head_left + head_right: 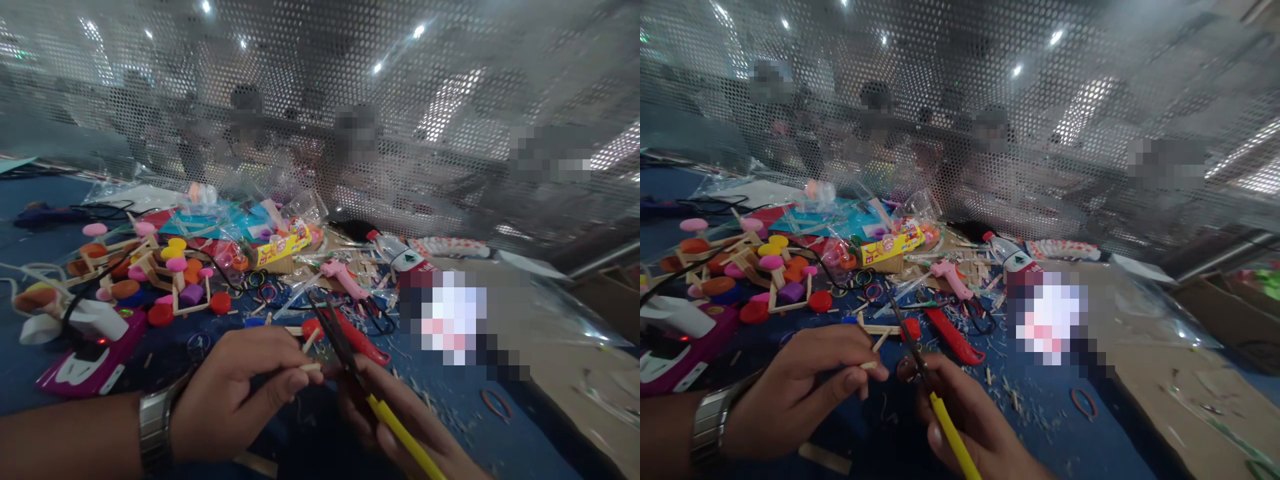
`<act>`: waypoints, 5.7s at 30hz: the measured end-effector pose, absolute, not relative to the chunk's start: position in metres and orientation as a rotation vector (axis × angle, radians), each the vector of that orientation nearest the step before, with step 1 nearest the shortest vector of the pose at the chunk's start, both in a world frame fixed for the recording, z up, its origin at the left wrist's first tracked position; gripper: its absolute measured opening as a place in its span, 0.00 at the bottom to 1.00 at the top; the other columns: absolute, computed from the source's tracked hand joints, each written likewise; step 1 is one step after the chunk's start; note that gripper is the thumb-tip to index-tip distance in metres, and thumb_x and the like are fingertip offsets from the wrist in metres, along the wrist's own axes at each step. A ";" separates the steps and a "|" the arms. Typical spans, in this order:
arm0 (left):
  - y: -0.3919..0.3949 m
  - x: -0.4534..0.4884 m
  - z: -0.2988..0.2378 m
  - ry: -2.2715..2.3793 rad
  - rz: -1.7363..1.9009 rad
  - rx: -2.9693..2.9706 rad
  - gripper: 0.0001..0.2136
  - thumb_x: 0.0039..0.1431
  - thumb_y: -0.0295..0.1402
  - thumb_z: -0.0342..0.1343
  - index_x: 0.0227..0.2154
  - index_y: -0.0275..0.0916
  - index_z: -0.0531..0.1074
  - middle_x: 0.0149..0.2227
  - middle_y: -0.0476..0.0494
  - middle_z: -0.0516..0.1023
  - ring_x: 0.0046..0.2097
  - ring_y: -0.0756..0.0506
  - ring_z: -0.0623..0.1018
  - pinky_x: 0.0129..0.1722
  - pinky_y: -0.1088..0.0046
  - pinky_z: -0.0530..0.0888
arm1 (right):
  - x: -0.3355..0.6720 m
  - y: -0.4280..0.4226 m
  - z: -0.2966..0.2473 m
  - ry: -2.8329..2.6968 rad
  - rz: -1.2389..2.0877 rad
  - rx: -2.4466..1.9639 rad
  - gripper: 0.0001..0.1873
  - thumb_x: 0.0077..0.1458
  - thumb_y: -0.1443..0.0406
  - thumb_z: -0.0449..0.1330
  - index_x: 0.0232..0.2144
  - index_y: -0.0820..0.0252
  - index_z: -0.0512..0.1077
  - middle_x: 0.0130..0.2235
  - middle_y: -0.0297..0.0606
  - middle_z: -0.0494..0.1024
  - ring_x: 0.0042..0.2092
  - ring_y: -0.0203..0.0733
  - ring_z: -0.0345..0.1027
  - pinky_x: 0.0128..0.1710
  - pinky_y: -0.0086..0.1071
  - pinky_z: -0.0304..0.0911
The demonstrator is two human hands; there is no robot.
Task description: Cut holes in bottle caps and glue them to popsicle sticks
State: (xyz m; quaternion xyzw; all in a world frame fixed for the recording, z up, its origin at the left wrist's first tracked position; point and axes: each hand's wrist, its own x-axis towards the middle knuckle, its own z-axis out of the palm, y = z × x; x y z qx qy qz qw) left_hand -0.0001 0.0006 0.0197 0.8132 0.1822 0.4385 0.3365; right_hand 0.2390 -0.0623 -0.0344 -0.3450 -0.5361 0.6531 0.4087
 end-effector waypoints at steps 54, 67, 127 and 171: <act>0.002 -0.001 0.012 0.467 1.077 2.170 0.07 0.67 0.32 0.60 0.33 0.37 0.79 0.30 0.49 0.80 0.33 0.54 0.77 0.36 0.82 0.73 | 0.227 -0.061 -0.007 -1.987 0.569 -1.072 0.18 0.49 0.66 0.65 0.45 0.55 0.76 0.35 0.38 0.83 0.32 0.42 0.77 0.30 0.32 0.74; 0.001 -0.003 0.012 0.443 1.006 2.189 0.05 0.64 0.28 0.61 0.35 0.35 0.82 0.31 0.45 0.81 0.33 0.52 0.79 0.33 0.82 0.74 | 0.230 -0.056 -0.011 -1.978 0.686 -1.078 0.18 0.52 0.56 0.66 0.46 0.50 0.80 0.28 0.38 0.79 0.27 0.45 0.72 0.24 0.36 0.67; 0.003 -0.001 0.015 0.562 1.082 2.219 0.04 0.63 0.32 0.64 0.35 0.40 0.83 0.26 0.50 0.79 0.28 0.55 0.77 0.30 0.85 0.72 | 0.225 -0.058 -0.005 -1.798 0.820 -1.392 0.15 0.55 0.55 0.63 0.40 0.56 0.82 0.21 0.33 0.72 0.22 0.36 0.60 0.20 0.29 0.57; -0.003 0.000 0.004 0.412 0.530 2.240 0.08 0.64 0.36 0.62 0.32 0.39 0.83 0.32 0.46 0.81 0.32 0.52 0.80 0.31 0.82 0.71 | 0.216 -0.057 -0.019 -1.334 1.412 -1.021 0.12 0.50 0.66 0.70 0.37 0.54 0.74 0.30 0.33 0.80 0.28 0.32 0.72 0.29 0.24 0.68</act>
